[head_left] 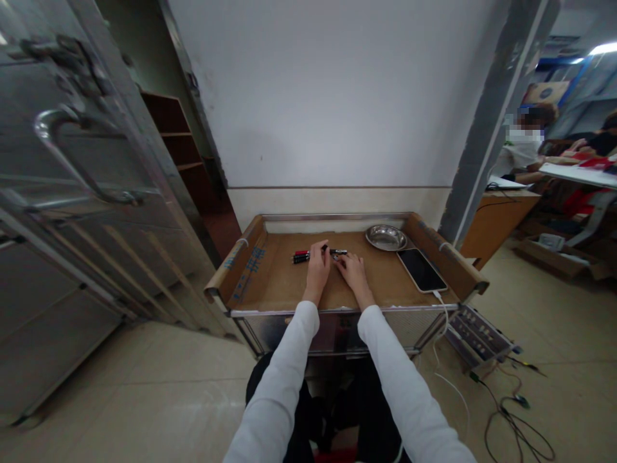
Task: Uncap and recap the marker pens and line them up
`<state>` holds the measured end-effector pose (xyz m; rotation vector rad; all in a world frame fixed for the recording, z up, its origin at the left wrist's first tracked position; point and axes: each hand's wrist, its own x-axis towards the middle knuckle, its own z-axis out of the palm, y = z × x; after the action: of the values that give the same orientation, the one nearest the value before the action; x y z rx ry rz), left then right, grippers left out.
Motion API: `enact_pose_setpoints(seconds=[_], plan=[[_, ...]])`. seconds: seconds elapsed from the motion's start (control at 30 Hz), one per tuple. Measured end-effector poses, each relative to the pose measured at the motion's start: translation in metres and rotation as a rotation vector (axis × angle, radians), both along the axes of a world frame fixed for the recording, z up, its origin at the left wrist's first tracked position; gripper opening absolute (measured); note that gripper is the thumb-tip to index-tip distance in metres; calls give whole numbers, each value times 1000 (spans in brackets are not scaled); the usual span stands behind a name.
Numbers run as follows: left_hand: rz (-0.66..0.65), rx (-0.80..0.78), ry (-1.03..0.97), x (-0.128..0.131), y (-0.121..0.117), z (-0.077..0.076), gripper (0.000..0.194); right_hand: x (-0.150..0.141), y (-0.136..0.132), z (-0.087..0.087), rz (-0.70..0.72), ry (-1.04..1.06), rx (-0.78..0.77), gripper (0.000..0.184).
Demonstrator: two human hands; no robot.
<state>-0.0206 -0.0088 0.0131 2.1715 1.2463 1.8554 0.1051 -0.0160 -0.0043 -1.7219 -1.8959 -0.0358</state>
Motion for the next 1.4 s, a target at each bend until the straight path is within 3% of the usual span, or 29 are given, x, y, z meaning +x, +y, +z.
enact_pose_setpoints(seconds=[0.37, 0.57, 0.9, 1.1, 1.4], plan=[[105, -60, -51, -1, -1, 4, 23, -2, -10, 8, -29, -47, -25, 36], [122, -84, -20, -2, 2, 0, 22, -2, -9, 6, -143, -39, -25, 27], [33, -175, 161, 1, 10, -11, 16, 1, -6, 1, -307, -3, 45, 26], [3, -284, 351, -1, 7, -10, 17, 2, -5, 1, -315, 29, 110, 27], [65, -246, 521, -3, 7, -10, 25, 0, -7, 4, -294, 30, 53, 25]])
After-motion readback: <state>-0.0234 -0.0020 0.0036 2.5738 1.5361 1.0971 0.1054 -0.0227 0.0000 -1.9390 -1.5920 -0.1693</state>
